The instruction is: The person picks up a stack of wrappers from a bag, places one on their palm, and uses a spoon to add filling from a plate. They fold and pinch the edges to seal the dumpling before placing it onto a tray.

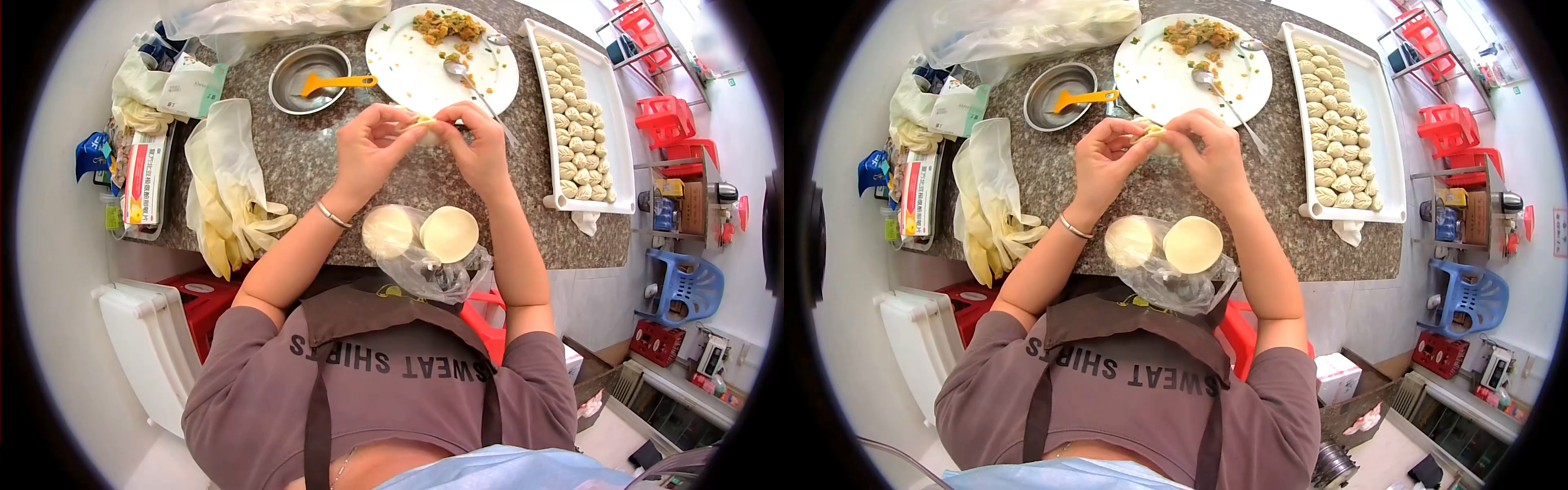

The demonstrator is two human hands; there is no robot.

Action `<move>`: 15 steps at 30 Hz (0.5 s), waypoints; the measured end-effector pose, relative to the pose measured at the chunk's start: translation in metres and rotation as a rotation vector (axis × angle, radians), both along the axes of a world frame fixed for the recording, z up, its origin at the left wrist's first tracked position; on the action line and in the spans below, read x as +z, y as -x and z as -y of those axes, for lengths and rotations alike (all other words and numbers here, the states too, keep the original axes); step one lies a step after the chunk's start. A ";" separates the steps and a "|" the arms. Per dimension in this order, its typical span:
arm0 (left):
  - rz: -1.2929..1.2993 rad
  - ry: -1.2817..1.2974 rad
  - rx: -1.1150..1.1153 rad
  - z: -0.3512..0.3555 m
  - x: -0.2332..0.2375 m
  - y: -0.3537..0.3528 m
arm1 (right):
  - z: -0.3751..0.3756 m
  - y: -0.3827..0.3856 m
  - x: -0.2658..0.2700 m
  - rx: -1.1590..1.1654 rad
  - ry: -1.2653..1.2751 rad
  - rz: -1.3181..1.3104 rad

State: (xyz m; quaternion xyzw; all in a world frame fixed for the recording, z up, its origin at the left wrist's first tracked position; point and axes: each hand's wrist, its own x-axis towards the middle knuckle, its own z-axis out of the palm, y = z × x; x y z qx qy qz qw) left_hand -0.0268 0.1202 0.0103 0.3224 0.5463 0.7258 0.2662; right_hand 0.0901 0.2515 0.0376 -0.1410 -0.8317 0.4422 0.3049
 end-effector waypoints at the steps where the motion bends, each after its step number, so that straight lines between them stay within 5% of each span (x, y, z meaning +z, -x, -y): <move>1: 0.021 -0.055 -0.008 -0.001 -0.001 -0.001 | 0.000 0.000 0.000 0.000 0.000 0.000; 4: 0.120 -0.028 -0.090 0.001 -0.006 0.004 | -0.002 -0.001 0.001 -0.041 -0.049 -0.039; 9: -0.012 -0.131 -0.128 0.000 -0.006 0.002 | -0.011 -0.004 0.002 0.115 0.232 -0.018; 15: 0.037 -0.092 -0.083 0.000 -0.003 0.000 | 0.001 0.001 0.001 -0.030 0.015 -0.070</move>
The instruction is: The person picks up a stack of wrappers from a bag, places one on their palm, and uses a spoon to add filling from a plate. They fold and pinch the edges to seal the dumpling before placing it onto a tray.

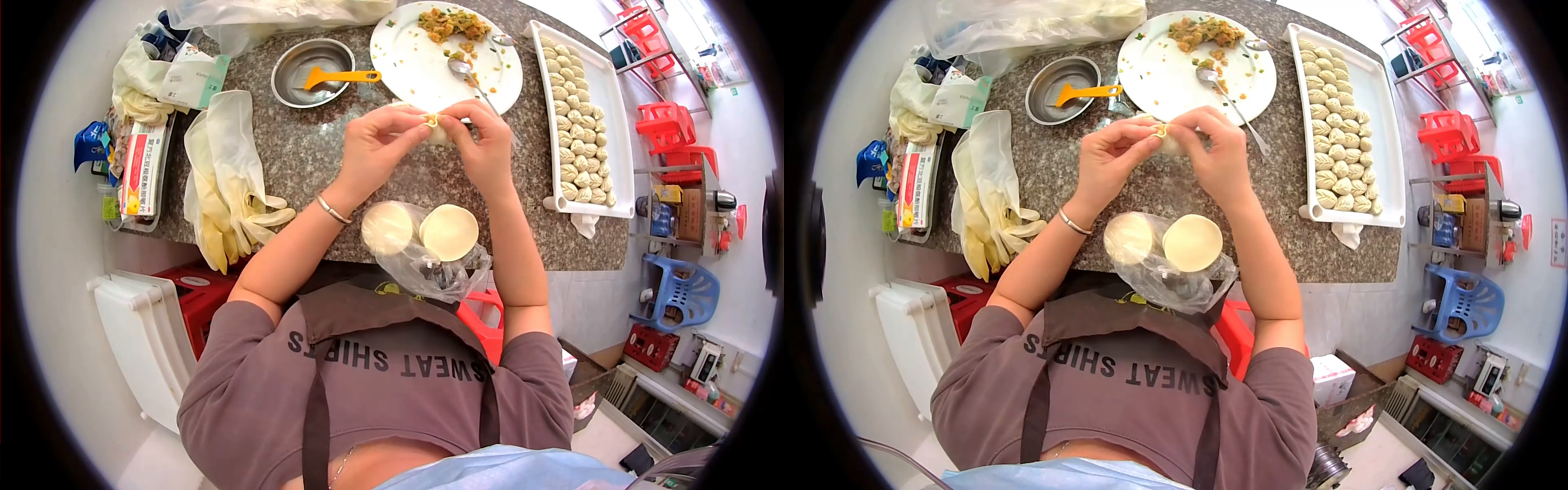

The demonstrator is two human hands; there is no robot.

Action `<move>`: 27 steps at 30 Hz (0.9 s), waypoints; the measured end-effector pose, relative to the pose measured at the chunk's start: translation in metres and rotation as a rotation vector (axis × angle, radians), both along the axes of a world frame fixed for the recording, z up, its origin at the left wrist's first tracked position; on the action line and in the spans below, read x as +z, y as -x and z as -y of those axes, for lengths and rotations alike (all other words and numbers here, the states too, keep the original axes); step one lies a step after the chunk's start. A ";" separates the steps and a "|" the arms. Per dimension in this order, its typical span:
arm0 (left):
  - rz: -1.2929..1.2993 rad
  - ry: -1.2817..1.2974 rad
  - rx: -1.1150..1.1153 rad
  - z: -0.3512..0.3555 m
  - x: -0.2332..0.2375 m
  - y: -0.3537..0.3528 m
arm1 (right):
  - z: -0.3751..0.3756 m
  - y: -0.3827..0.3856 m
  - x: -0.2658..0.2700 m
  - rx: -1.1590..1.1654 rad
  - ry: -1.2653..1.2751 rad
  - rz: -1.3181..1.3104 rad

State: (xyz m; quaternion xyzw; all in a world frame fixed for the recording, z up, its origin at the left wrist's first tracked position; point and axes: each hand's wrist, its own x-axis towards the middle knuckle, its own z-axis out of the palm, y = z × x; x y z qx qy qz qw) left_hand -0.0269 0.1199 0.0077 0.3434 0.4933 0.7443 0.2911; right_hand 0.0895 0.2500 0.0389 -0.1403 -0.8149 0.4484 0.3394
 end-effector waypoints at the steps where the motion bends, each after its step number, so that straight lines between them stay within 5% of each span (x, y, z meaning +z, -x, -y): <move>1: 0.025 0.047 0.024 0.000 0.000 0.000 | 0.002 0.001 0.001 0.002 -0.001 0.001; 16: -0.476 0.038 0.216 0.001 0.013 -0.001 | 0.004 0.003 -0.007 -0.027 -0.035 0.014; 27: -0.151 -0.006 -0.003 -0.003 -0.006 0.006 | -0.009 -0.001 -0.005 0.071 0.147 0.068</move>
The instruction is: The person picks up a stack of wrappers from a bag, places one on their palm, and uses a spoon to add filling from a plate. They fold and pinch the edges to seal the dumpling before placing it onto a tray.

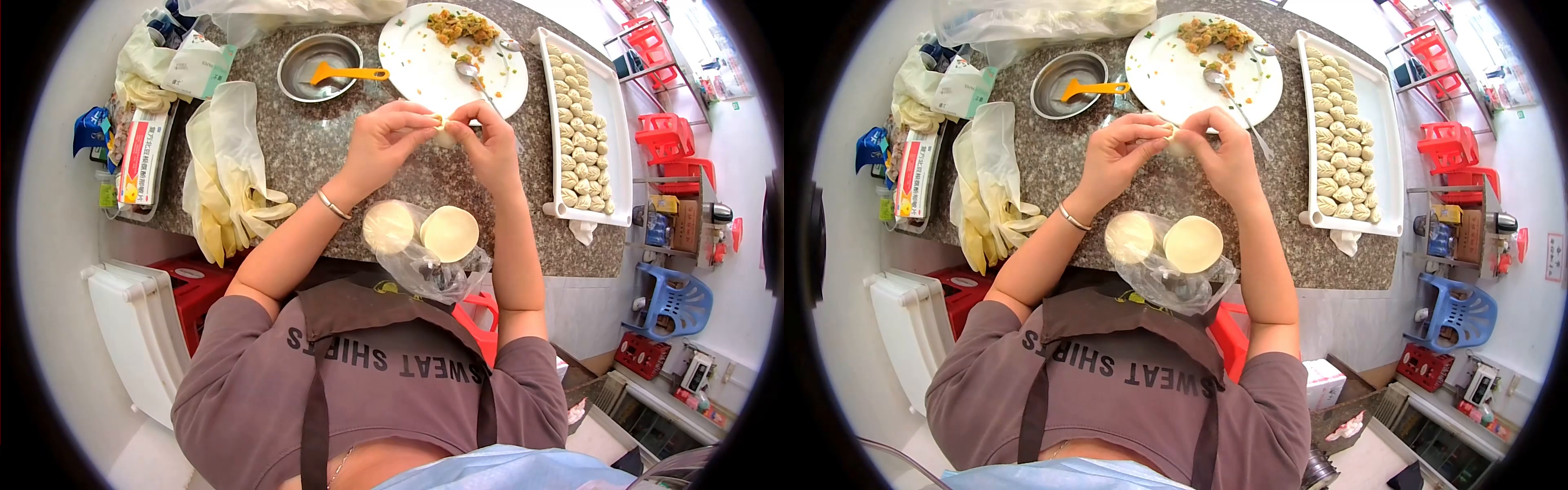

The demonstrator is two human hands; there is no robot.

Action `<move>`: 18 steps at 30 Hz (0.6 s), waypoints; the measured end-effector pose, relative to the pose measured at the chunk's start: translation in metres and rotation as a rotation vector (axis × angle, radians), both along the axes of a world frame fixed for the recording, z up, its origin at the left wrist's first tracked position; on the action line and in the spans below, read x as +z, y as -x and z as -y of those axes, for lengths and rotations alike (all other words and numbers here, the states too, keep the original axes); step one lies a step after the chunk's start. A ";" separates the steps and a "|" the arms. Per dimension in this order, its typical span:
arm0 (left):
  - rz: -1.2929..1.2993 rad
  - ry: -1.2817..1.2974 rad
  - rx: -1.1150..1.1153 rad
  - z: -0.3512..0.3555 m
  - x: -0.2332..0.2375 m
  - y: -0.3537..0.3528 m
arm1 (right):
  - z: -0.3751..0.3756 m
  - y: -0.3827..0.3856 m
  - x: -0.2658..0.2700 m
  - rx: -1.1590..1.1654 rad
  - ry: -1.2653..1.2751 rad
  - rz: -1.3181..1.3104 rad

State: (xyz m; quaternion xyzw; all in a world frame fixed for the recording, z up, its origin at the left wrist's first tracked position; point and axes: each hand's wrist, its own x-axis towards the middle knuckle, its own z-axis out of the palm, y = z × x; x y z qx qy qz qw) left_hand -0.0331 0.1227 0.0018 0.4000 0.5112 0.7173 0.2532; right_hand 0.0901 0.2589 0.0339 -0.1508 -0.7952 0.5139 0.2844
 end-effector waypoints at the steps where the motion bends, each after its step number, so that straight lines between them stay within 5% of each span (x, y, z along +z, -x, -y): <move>1: -0.023 -0.023 -0.004 0.000 -0.001 -0.001 | 0.001 0.000 0.002 0.002 0.000 0.003; 11: 0.168 0.030 0.053 0.002 0.011 -0.007 | 0.014 0.003 0.004 -0.071 -0.204 -0.086; 18: -0.110 0.027 0.124 0.002 0.009 -0.006 | 0.017 0.006 0.000 -0.171 -0.235 -0.143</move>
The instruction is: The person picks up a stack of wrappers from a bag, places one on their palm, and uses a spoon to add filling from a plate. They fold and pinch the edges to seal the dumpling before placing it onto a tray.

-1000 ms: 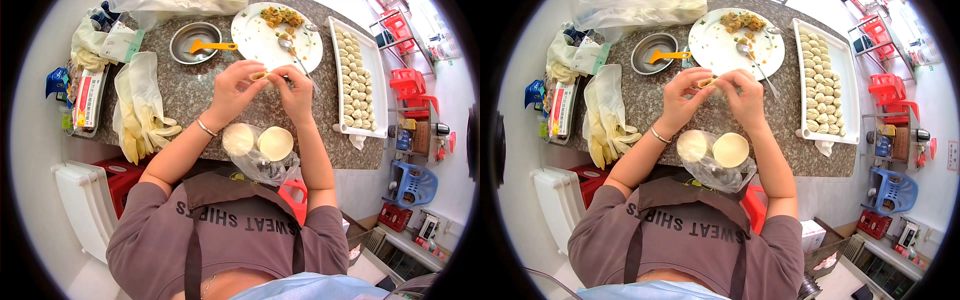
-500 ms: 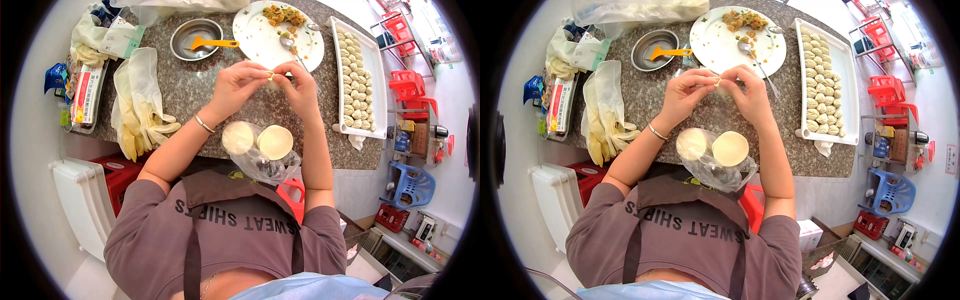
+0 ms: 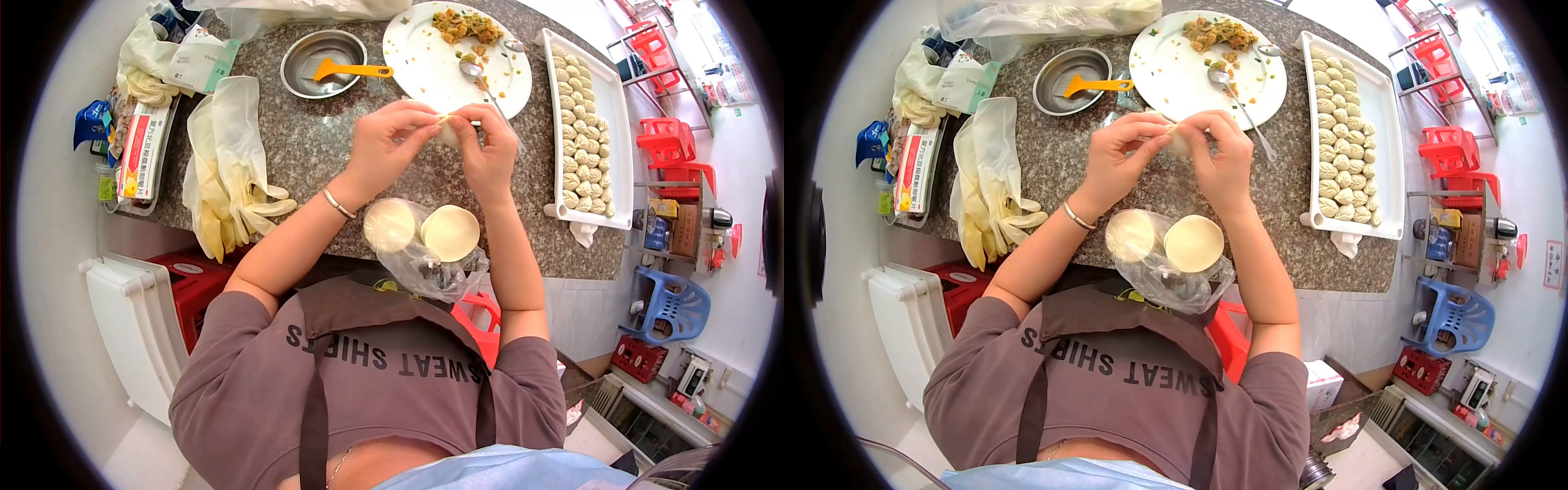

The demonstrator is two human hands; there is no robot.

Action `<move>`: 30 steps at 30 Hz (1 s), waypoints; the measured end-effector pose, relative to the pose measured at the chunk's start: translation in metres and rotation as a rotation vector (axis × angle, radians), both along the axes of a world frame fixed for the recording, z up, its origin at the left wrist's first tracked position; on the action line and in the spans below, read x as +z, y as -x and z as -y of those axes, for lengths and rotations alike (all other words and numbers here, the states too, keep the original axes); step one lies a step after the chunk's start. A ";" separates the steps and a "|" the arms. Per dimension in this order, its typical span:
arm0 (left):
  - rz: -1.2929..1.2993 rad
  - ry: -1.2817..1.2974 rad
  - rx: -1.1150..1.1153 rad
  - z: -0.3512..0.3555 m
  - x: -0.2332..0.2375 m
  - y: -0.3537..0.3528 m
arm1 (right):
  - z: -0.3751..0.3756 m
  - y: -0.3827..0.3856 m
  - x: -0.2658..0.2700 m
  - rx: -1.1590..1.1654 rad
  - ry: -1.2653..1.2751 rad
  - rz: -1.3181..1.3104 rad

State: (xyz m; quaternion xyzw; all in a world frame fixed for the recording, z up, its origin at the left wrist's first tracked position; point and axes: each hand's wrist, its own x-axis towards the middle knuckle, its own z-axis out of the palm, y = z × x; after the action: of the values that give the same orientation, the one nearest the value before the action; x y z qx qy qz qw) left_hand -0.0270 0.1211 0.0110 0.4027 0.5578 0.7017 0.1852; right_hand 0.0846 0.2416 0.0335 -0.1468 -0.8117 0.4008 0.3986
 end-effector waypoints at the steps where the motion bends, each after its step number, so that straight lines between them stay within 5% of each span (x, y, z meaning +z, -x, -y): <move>1: -0.074 0.033 -0.007 0.000 0.001 0.001 | -0.001 0.000 -0.003 -0.002 0.000 -0.001; 4: 0.103 0.012 -0.017 -0.002 -0.007 0.001 | -0.004 -0.001 -0.007 -0.013 0.147 -0.008; 13: 0.083 -0.034 -0.051 0.000 -0.007 0.001 | -0.008 -0.003 0.008 0.139 0.093 0.148; 23: 0.216 0.019 -0.094 -0.001 -0.008 0.002 | -0.001 0.001 -0.004 0.008 -0.052 0.065; 25: 0.425 0.075 -0.144 -0.001 -0.005 0.002 | -0.001 0.000 -0.002 -0.041 -0.046 0.066; 30: 0.350 0.017 -0.174 -0.001 -0.010 0.003 | -0.008 -0.004 0.002 0.139 0.209 0.172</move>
State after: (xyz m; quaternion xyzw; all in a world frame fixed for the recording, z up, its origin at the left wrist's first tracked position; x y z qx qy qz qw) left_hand -0.0303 0.1220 0.0008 0.3197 0.4861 0.7376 0.3426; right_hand 0.0883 0.2500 0.0359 -0.1647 -0.8051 0.4955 0.2814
